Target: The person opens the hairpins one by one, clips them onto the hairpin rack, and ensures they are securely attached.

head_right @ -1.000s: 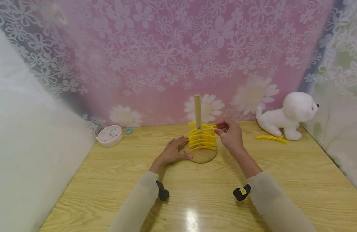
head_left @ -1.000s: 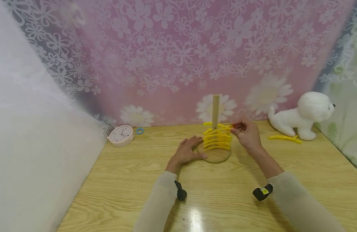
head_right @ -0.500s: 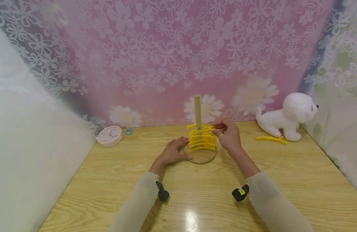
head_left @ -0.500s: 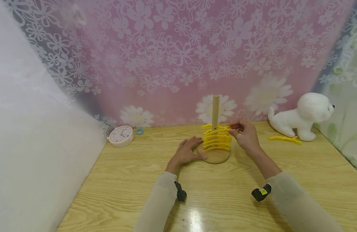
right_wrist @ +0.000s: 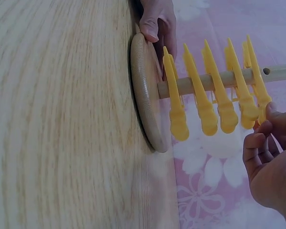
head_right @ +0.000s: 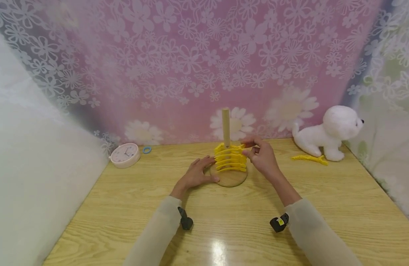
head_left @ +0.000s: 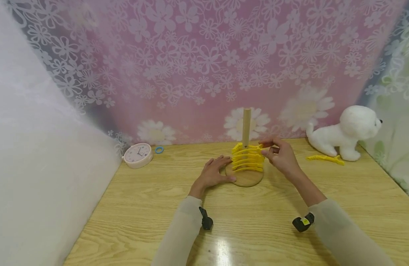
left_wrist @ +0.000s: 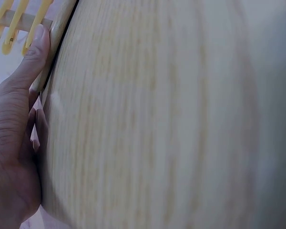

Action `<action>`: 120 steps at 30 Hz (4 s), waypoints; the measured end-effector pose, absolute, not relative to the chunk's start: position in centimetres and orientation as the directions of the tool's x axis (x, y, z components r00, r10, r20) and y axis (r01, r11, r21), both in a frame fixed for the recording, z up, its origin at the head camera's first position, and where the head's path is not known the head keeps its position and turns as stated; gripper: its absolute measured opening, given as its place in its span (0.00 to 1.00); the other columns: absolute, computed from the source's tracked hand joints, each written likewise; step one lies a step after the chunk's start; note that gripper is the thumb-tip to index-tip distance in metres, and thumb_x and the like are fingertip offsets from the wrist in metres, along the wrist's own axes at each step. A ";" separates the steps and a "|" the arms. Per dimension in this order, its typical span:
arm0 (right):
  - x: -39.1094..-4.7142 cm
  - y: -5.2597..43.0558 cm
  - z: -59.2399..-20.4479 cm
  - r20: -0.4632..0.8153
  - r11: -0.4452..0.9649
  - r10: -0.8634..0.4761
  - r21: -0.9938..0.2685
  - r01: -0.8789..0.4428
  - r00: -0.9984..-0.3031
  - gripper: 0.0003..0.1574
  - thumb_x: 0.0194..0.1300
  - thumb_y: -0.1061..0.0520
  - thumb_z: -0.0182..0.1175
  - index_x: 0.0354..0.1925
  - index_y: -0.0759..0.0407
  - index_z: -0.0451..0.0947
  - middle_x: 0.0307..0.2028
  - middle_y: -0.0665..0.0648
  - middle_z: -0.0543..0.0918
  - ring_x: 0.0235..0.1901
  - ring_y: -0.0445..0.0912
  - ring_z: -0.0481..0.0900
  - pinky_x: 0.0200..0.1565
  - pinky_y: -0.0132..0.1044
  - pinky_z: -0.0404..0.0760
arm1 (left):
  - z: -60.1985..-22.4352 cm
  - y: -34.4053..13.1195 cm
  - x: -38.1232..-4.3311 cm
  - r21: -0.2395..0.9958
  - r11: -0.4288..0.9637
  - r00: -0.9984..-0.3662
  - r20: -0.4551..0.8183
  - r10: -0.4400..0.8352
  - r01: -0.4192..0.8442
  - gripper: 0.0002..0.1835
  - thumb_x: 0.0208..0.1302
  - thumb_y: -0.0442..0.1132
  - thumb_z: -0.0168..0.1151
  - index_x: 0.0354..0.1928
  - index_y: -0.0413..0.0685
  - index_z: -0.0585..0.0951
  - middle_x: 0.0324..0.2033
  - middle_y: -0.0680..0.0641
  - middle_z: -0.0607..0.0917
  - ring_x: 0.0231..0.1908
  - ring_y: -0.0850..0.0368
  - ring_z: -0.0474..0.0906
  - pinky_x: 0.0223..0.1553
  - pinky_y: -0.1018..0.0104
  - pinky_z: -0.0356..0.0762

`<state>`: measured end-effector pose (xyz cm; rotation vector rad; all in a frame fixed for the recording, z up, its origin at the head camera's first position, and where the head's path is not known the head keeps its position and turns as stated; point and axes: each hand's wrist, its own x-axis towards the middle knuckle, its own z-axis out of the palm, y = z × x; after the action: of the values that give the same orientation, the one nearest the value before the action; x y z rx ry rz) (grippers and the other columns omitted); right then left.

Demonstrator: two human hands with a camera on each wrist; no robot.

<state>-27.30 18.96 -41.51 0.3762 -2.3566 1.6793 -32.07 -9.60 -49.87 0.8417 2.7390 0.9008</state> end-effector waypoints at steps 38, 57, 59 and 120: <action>-24.6 23.7 -41.9 0.308 0.280 -0.163 -0.896 -0.343 -0.937 0.25 0.76 0.56 0.64 0.67 0.59 0.77 0.55 0.44 0.84 0.22 0.51 0.76 0.29 0.40 0.83 | -49.8 -9.4 -31.5 0.579 0.669 -0.838 0.043 0.544 0.465 0.45 0.64 0.62 0.71 0.80 0.62 0.66 0.79 0.56 0.63 0.81 0.59 0.47 0.81 0.54 0.36; -22.9 37.3 -45.5 0.208 0.440 -0.048 -0.874 -0.208 -0.977 0.22 0.76 0.58 0.62 0.63 0.39 0.76 0.50 0.27 0.79 0.27 0.45 0.83 0.29 0.37 0.87 | -49.9 -9.7 -31.7 0.580 0.674 -0.844 0.047 0.534 0.458 0.46 0.64 0.63 0.71 0.80 0.62 0.65 0.79 0.54 0.63 0.81 0.58 0.47 0.81 0.53 0.36; -23.1 38.4 -46.0 0.179 0.442 -0.015 -0.881 -0.167 -0.984 0.22 0.76 0.58 0.62 0.59 0.32 0.75 0.49 0.24 0.77 0.28 0.43 0.84 0.29 0.35 0.87 | -50.0 -9.8 -31.6 0.578 0.675 -0.844 0.049 0.533 0.459 0.46 0.64 0.64 0.71 0.80 0.62 0.65 0.79 0.55 0.63 0.81 0.58 0.48 0.81 0.53 0.36; -24.1 40.3 -48.5 0.165 0.646 -0.048 -0.747 -0.157 -0.985 0.26 0.69 0.56 0.71 0.61 0.63 0.78 0.42 0.23 0.79 0.23 0.39 0.77 0.23 0.32 0.77 | -49.5 -9.7 -31.8 0.590 0.659 -0.835 0.049 0.548 0.467 0.45 0.64 0.63 0.71 0.80 0.62 0.65 0.80 0.57 0.62 0.81 0.60 0.46 0.81 0.56 0.33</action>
<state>-24.11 40.26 -48.49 0.1712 -2.7300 1.2586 -31.78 -9.66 -49.46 0.8415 2.7388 0.9174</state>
